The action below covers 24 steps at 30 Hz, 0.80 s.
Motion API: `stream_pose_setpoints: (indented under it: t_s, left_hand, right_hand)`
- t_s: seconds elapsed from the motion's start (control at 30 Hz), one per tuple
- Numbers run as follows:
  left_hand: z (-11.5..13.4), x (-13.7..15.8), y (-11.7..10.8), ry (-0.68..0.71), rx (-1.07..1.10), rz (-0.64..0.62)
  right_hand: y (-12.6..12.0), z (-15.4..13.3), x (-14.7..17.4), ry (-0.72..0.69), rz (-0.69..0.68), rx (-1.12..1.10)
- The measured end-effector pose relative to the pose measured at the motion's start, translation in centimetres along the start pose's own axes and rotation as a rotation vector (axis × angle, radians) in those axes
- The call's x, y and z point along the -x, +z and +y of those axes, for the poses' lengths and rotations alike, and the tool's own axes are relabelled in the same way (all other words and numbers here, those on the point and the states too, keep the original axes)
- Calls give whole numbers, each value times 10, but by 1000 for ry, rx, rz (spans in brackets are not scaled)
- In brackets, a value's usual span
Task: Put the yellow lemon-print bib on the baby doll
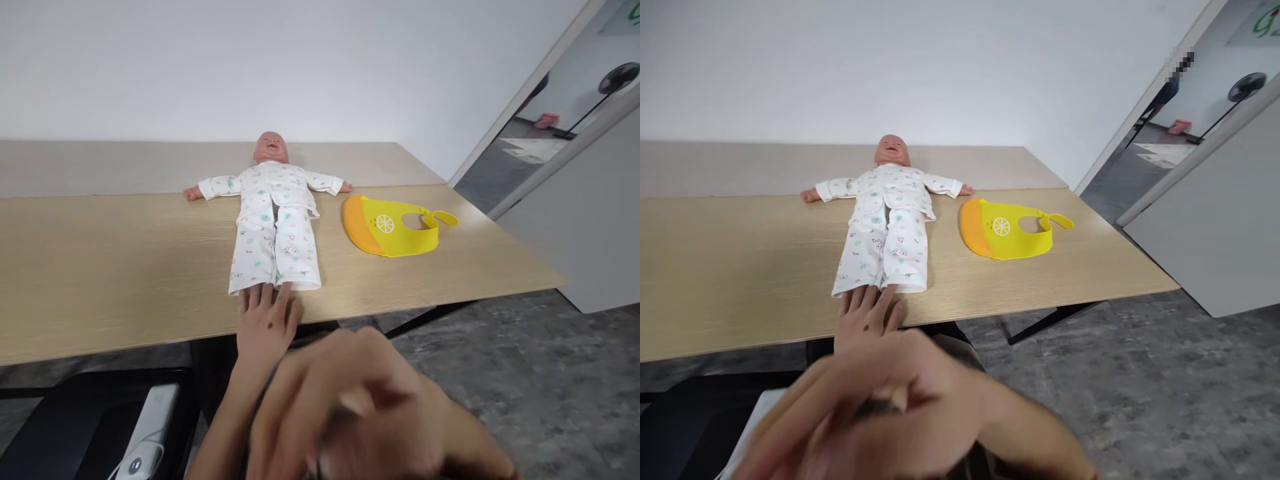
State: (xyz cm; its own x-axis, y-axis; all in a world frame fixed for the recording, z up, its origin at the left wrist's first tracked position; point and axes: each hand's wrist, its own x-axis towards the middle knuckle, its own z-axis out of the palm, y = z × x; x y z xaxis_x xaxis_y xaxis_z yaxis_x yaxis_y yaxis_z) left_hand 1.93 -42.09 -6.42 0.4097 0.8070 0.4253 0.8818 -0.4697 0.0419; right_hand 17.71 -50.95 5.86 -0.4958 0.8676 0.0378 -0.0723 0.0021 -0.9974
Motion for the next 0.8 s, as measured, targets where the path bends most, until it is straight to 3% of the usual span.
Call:
stream_pose_setpoints:
  t_s: [0.07,0.23,0.27,0.37,0.53,0.8]
  left_hand:
    - [0,0,0,-7,-2,-10]
    - [2,-1,0,-12,4,4]
    - [2,-1,0,-13,2,8]
    - [2,-1,1,-12,-5,17]
    - [2,-1,1,-7,-18,21]
    - [0,0,2,41,-37,84]
  right_hand:
    - [-18,18,-13,-41,63,-82]
    - [-99,60,1,-92,896,-237]
    - [-114,65,9,-119,1025,-259]
    - [-148,71,26,-136,1239,-333]
    - [-175,70,23,-46,1452,-504]
    - [-189,70,6,-54,1363,-746]
